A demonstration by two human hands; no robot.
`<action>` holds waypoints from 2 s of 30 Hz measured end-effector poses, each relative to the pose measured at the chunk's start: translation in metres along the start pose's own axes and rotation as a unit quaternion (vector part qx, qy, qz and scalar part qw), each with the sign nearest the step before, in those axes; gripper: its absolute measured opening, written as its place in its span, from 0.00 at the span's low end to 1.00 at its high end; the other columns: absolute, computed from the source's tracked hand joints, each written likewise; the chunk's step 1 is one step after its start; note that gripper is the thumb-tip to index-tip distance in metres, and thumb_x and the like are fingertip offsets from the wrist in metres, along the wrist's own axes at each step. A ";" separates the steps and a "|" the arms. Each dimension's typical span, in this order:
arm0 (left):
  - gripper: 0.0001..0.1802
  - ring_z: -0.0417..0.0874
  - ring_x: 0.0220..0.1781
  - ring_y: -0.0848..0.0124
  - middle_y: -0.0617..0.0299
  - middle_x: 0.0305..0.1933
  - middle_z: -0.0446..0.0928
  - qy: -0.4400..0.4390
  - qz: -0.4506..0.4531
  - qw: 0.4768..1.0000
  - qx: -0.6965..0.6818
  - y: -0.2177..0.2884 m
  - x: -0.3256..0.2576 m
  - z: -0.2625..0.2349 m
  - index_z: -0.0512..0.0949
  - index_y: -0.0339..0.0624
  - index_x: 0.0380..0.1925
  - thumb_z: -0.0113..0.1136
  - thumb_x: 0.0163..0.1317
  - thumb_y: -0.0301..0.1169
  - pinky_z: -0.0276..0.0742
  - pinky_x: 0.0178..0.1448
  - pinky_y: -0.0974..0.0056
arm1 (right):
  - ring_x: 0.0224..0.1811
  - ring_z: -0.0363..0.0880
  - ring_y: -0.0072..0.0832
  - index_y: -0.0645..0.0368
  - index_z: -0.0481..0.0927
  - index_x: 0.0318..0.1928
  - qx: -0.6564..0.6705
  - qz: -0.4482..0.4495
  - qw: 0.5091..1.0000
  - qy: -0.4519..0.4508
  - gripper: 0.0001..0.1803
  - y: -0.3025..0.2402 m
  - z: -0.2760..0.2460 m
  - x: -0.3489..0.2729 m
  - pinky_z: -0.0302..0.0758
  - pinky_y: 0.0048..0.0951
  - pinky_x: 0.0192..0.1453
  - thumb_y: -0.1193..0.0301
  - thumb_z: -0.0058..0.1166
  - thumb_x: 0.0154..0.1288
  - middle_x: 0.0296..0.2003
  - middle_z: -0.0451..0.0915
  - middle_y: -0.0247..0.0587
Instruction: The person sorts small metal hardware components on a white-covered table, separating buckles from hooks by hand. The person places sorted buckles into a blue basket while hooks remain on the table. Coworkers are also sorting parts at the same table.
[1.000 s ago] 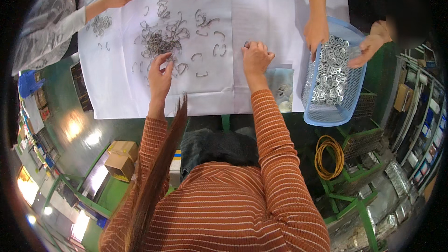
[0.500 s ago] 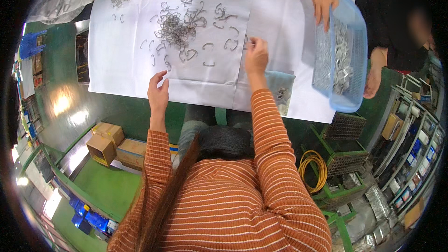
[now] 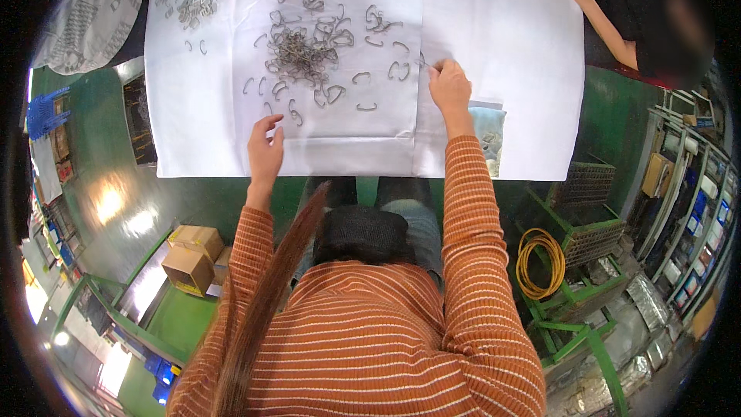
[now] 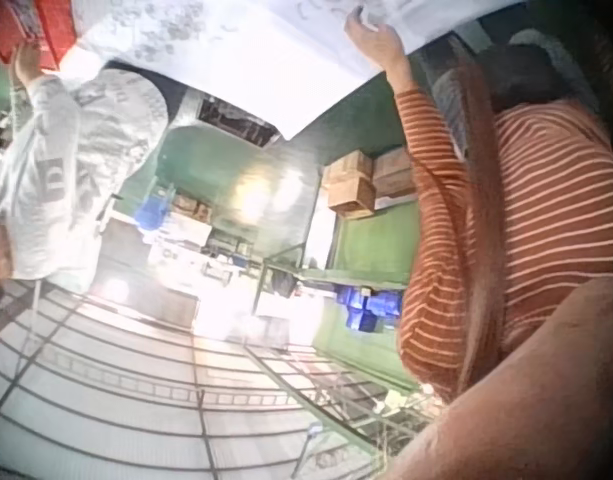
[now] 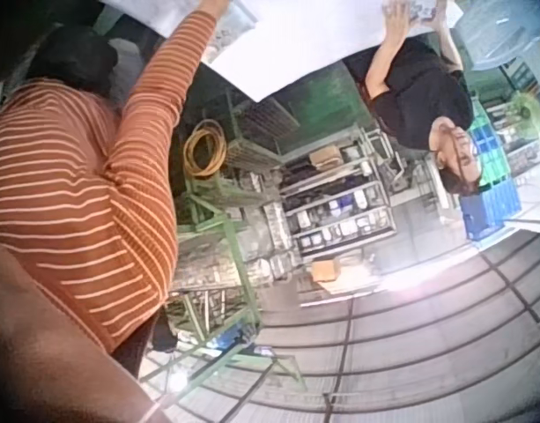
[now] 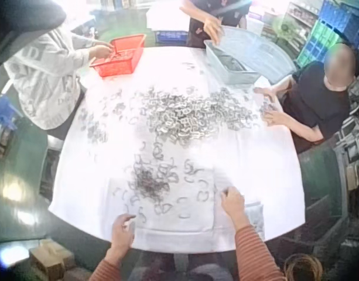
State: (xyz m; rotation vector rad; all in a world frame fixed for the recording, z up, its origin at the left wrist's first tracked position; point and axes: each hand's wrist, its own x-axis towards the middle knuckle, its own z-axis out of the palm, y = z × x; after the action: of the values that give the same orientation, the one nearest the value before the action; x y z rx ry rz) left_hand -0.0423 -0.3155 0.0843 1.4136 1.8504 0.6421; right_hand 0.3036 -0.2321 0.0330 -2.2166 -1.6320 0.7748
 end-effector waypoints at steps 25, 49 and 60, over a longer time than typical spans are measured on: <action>0.11 0.78 0.29 0.49 0.48 0.30 0.75 -0.118 0.086 0.976 0.162 0.094 0.020 0.208 0.68 0.37 0.30 0.52 0.56 0.35 0.74 0.35 0.51 | 0.41 0.77 0.37 0.59 0.78 0.37 0.054 -0.031 0.998 -0.008 0.09 0.002 0.004 0.004 0.72 0.36 0.45 0.70 0.55 0.54 0.36 0.78 0.41; 0.22 0.50 0.71 0.62 0.59 0.64 0.60 -0.126 0.344 0.910 0.194 -0.007 0.034 0.128 0.70 0.42 0.53 0.49 0.60 0.37 0.42 0.72 0.47 | 0.69 0.50 0.39 0.60 0.58 0.63 -0.033 -0.341 0.931 0.129 0.36 -0.175 0.152 0.100 0.44 0.42 0.71 0.46 0.37 0.65 0.64 0.58 0.48; 0.26 0.53 0.71 0.62 0.56 0.64 0.61 -0.041 0.261 0.931 0.254 -0.092 0.055 -0.003 0.66 0.40 0.56 0.50 0.54 0.27 0.44 0.71 0.49 | 0.68 0.54 0.36 0.53 0.69 0.58 0.060 -0.453 0.889 0.005 0.28 -0.275 0.184 0.016 0.46 0.44 0.70 0.52 0.47 0.62 0.62 0.63 0.39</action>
State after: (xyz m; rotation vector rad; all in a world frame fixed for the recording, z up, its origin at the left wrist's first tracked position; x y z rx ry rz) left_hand -0.1088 -0.2885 0.0053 2.2792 1.6384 0.3411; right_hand -0.0163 -0.1447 0.0213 -1.1157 -2.2176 0.5450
